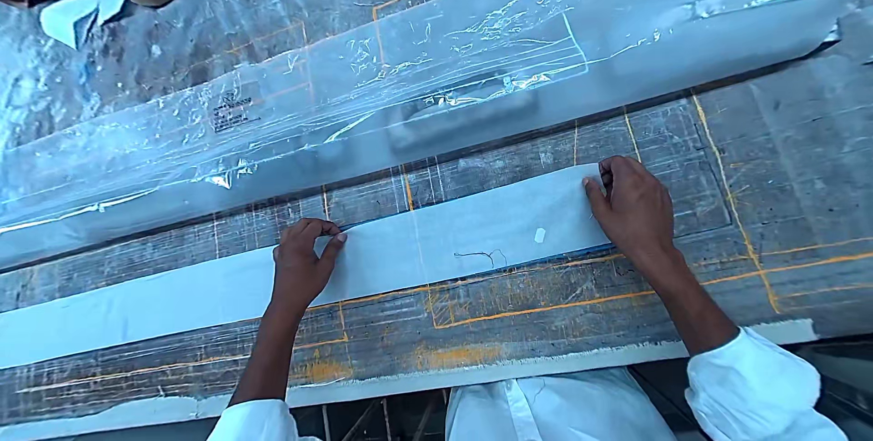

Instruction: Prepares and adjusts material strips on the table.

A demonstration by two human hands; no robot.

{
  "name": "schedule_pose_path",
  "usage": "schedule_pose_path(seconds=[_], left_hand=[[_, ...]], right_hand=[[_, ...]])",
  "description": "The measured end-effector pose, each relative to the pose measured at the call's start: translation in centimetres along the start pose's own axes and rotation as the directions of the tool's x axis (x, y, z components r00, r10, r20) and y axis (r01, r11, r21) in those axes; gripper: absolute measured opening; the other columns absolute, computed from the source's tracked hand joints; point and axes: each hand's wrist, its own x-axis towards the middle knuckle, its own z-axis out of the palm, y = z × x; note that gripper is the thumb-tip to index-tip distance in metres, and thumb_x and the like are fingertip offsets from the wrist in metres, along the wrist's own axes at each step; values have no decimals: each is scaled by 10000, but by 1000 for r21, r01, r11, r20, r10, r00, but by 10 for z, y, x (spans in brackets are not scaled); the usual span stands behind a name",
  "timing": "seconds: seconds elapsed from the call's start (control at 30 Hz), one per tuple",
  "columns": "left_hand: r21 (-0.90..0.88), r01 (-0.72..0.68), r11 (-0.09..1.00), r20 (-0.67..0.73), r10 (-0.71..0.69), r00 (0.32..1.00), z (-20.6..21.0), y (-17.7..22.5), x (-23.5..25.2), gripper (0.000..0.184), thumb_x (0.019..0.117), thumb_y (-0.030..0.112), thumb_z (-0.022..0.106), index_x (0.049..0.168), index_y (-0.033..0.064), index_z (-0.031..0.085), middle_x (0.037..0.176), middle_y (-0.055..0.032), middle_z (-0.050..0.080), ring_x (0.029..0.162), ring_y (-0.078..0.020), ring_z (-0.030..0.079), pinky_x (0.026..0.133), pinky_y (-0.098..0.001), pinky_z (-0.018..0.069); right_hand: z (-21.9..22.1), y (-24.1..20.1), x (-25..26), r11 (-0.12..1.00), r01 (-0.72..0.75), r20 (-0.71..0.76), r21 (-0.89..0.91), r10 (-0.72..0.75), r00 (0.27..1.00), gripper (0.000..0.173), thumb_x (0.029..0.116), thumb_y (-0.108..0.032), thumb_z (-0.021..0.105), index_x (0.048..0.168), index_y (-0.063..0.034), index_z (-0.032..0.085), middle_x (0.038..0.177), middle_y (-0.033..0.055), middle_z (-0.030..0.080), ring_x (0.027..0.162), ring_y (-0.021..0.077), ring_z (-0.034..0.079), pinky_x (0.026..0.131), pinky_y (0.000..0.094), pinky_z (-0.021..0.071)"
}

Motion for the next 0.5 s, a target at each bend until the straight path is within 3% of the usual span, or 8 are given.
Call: schedule_pose_path(seconds=[0.23, 0.33, 0.43, 0.5], left_hand=[[27, 23, 999, -42, -22, 999, 5, 5, -3, 184, 1004, 171, 617, 1051, 0, 665, 1147, -229, 613, 1123, -478, 541, 866, -727, 373], [45, 53, 998, -77, -50, 996, 6, 10, -4, 179, 1010, 155, 627, 1059, -13, 666, 1163, -250, 615, 1133, -489, 546, 884, -730, 377], [110, 106, 988, -131, -91, 987, 7, 20, -8, 257, 1038, 225, 605, 1134, -10, 649, 1229, -271, 589, 1181, -505, 536, 936, -725, 386], [146, 121, 982, -180, -94, 979, 12, 26, -13, 290, 1052, 253, 577, 1153, -14, 625, 1209, -266, 581, 1112, -488, 557, 897, -693, 410]], right_hand=[[-2, 0, 10, 996, -86, 44, -21, 87, 995, 209, 1016, -193, 630, 997, 15, 641, 889, 200, 652, 817, 386, 658, 692, 573, 495], [-3, 1, 10, 996, -83, 52, 22, 82, 995, 212, 1014, -177, 624, 1028, 33, 649, 865, 211, 656, 806, 403, 658, 695, 594, 490], [-2, 4, 9, 995, -77, 37, 62, 75, 996, 230, 1011, -180, 621, 1072, 40, 646, 840, 214, 659, 789, 415, 656, 686, 618, 483], [-2, 6, 8, 995, -71, 21, 66, 70, 997, 266, 1012, -213, 634, 1099, 38, 636, 849, 209, 662, 798, 411, 658, 698, 614, 483]])
